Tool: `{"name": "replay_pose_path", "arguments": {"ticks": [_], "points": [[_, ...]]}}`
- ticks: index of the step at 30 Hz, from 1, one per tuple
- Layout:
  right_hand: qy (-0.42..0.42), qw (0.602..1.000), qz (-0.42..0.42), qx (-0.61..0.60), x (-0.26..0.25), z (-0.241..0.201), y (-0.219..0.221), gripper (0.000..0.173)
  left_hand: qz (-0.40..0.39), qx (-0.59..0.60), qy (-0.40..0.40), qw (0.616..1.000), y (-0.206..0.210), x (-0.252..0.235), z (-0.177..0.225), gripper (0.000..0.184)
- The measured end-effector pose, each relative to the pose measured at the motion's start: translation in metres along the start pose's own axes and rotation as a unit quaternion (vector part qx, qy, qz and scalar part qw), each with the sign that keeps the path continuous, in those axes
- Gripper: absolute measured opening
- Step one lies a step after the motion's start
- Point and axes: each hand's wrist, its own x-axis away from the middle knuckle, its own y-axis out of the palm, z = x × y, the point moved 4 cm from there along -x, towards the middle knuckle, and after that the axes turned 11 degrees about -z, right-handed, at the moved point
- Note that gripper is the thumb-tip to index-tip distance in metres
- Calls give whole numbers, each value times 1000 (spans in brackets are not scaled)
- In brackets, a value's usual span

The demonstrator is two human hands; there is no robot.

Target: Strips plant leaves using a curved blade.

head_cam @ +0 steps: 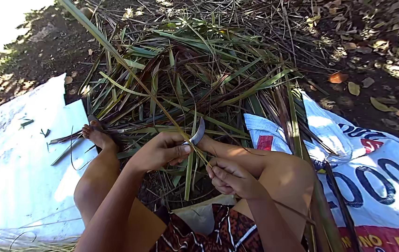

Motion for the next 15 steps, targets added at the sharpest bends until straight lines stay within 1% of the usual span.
{"name": "replay_pose_path", "arguments": {"ticks": [4, 10, 11, 12, 13, 15], "points": [[-4, 1000, -15, 5, -5, -2, 0, 19, 31, -21, 44, 998, -11, 8, 8, 14], [8, 1000, -1, 12, -7, -4, 2, 18, 54, -11, 61, 997, -23, 13, 11, 14], [8, 1000, -3, 16, -7, -5, 2, 19, 70, -15, 71, 995, -25, 16, 15, 13], [10, 1000, -7, 21, -5, -6, 2, 19, 104, -31, 85, 990, -29, 22, 20, 13], [17, 999, -14, 24, -2, -7, 2, 19, 156, -59, 96, 981, -36, 31, 28, 15], [41, 998, -39, 30, 8, -8, 6, 18, 286, -102, 120, 945, -58, 55, 44, 22]]}}
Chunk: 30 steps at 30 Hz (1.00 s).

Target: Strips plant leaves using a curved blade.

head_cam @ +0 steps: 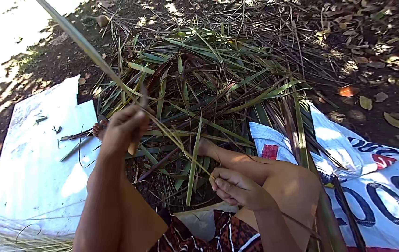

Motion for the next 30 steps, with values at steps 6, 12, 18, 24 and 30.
{"name": "replay_pose_path", "arguments": {"ticks": [6, 12, 18, 24, 30], "points": [[164, 981, -85, 52, 6, 13, -8, 21, 32, 60, 36, 997, -7, 11, 4, 16], [52, 977, 76, 193, 11, 0, -5, 26, -110, 98, -36, 988, 30, 15, -15, 10], [14, 911, 127, 392, 48, -23, 5, 31, -36, 84, 39, 995, 15, 18, 5, 17], [166, 817, 186, 520, 127, -36, -20, 34, 119, 86, 69, 987, -54, 17, 11, 28], [301, 713, 273, 571, 233, -65, -66, 36, 176, 99, 104, 974, -81, 14, 13, 32]]}}
